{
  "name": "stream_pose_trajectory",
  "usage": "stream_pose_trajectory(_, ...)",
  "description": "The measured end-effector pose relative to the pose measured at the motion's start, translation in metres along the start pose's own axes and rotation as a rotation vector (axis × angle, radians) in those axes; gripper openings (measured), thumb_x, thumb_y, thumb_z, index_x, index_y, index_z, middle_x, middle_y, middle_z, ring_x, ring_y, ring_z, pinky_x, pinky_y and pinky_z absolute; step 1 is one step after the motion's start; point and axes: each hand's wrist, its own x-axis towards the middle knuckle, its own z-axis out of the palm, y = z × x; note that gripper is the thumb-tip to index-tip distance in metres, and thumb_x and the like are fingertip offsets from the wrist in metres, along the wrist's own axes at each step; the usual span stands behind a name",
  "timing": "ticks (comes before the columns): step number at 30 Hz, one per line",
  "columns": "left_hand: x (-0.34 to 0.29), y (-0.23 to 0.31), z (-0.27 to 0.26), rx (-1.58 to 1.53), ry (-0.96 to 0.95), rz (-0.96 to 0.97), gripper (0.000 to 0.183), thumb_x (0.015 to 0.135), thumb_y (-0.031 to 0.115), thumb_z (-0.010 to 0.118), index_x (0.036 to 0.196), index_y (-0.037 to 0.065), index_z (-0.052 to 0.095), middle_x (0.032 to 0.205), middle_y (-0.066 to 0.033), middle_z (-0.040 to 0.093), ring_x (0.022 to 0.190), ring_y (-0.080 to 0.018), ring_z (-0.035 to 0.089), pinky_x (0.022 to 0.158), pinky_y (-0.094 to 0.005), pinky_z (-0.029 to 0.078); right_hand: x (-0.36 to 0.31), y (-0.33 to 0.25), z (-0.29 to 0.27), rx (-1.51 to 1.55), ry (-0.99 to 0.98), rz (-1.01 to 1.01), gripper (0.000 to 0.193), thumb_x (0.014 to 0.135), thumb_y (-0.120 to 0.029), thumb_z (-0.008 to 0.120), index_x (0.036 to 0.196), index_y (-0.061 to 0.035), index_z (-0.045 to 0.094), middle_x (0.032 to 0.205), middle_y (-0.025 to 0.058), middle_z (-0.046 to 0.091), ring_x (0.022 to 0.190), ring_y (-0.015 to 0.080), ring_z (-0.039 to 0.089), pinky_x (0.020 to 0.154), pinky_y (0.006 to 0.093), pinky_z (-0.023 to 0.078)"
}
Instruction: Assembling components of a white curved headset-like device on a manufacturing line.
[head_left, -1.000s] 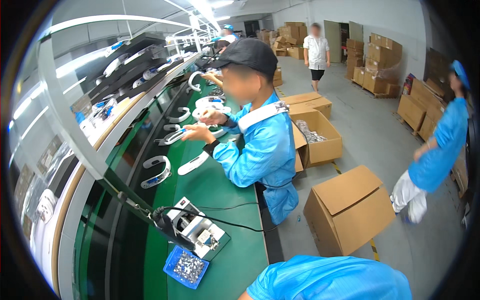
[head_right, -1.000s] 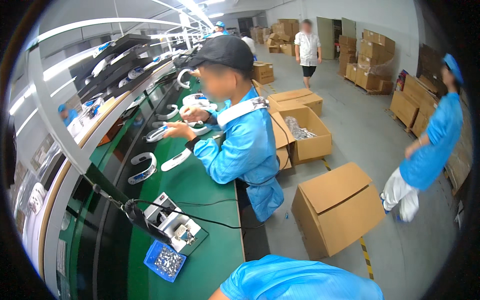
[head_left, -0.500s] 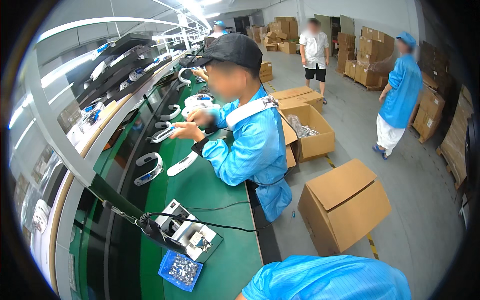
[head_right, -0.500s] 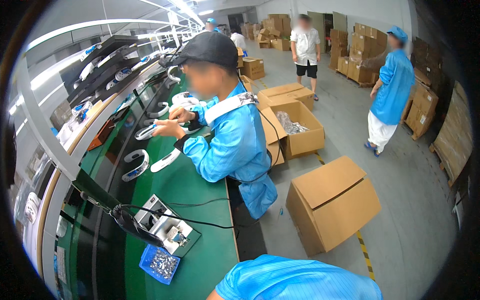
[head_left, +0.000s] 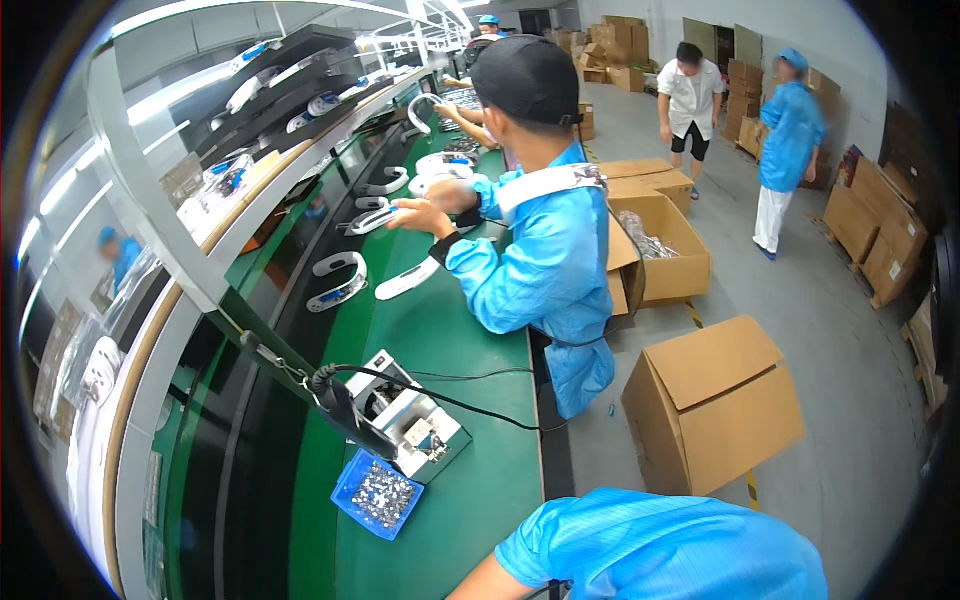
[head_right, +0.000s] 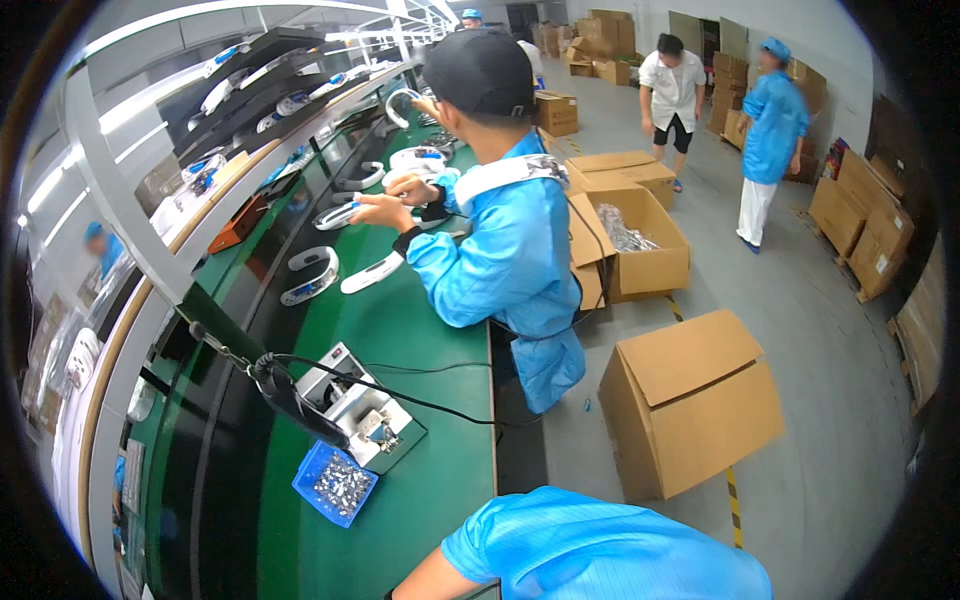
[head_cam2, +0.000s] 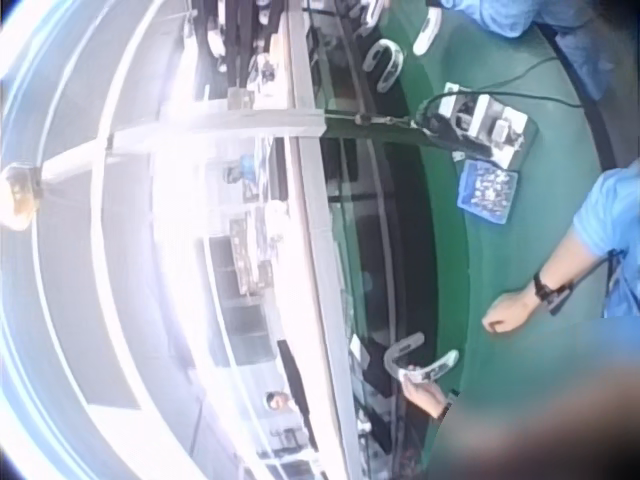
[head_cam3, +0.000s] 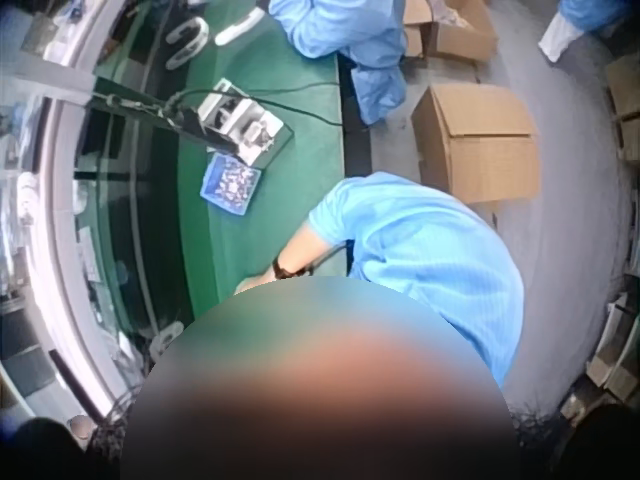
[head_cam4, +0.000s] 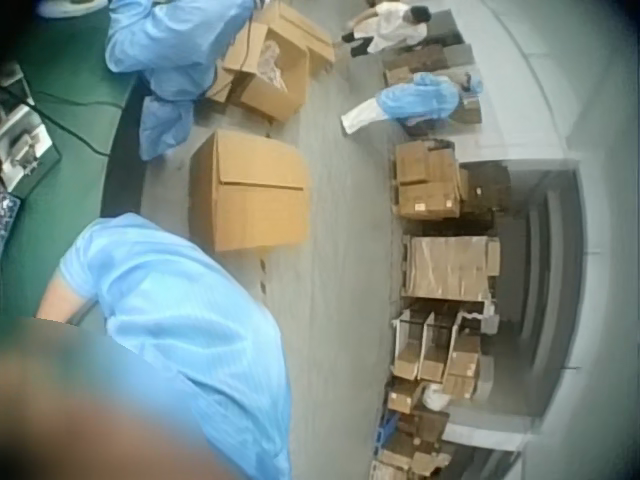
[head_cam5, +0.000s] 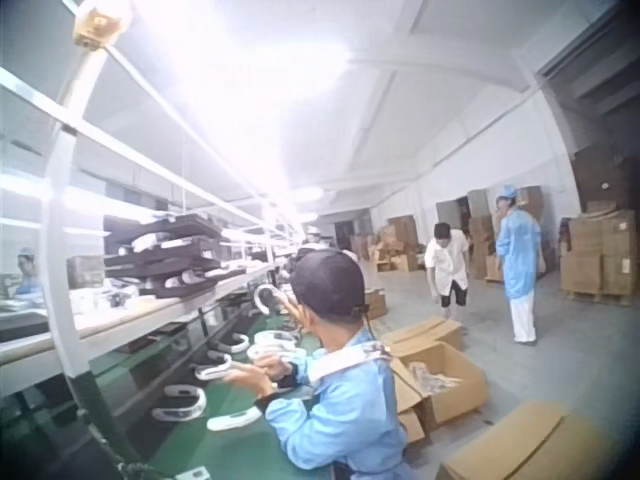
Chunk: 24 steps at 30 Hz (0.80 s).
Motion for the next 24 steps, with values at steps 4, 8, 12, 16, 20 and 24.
stream_pose_trajectory(4,-0.021,0.012,0.074,-1.175,0.277,0.125,0.039,0.102,0.025,0.062,0.125,-0.007,0.064,0.112,-0.0251,0.072,0.105,-0.0373,0.070,0.093,-0.0507,0.057,0.000,-0.001,-0.001,0.020,0.001,0.016,0.011,0.089,-0.019,0.065,0.091,-0.0087,0.069,0.085,0.0145,0.072,0.080,0.0365,0.069,0.070,0.0488,0.052)
stream_pose_trajectory(8,-0.050,0.119,0.047,-0.564,0.142,-0.282,0.054,0.109,0.040,0.052,0.139,-0.005,0.055,0.135,-0.0274,0.061,0.121,-0.0376,0.064,0.106,-0.0499,0.051,0.000,0.011,0.001,-0.016,0.022,0.018,0.011,0.089,-0.018,0.066,0.090,-0.0076,0.070,0.084,0.0153,0.072,0.079,0.0366,0.069,0.069,0.0484,0.052)
stream_pose_trajectory(12,-0.065,0.148,0.032,-1.312,0.092,-0.276,0.046,0.107,0.029,0.059,0.134,-0.008,0.055,0.132,-0.0249,0.063,0.120,-0.0333,0.062,0.105,-0.0455,0.048,0.005,0.006,-0.013,0.080,-0.108,0.004,0.013,0.087,-0.017,0.067,0.092,-0.0059,0.073,0.085,0.0151,0.074,0.079,0.0334,0.071,0.070,0.0456,0.054)
stream_pose_trajectory(16,-0.070,0.189,0.011,-1.279,0.036,-0.441,0.050,0.106,0.027,0.059,0.143,-0.006,0.051,0.137,-0.0243,0.060,0.120,-0.0324,0.061,0.106,-0.0457,0.047,0.011,-0.008,-0.044,0.065,-0.112,0.044,0.017,0.087,-0.016,0.065,0.095,-0.0042,0.075,0.089,0.0137,0.077,0.082,0.0297,0.073,0.073,0.0430,0.056)
stream_pose_trajectory(20,-0.078,0.249,-0.012,-1.384,-0.010,-0.453,0.058,0.105,0.020,0.060,0.157,0.002,0.040,0.130,-0.0198,0.061,0.112,-0.0291,0.059,0.100,-0.0440,0.048,0.019,-0.077,-0.127,-0.046,-0.109,0.076,0.016,0.090,-0.010,0.064,0.102,-0.0029,0.070,0.103,0.0160,0.072,0.095,0.0336,0.069,0.083,0.0449,0.054)
stream_pose_trajectory(24,-0.082,0.290,-0.020,-1.382,0.035,-0.477,0.059,0.106,0.021,0.058,0.159,0.008,0.036,0.120,-0.0160,0.059,0.104,-0.0249,0.056,0.094,-0.0411,0.047,0.018,-0.091,-0.205,-0.394,0.150,0.045,0.016,0.089,-0.008,0.059,0.103,-0.0010,0.063,0.101,0.0185,0.067,0.098,0.0393,0.065,0.081,0.0482,0.053)
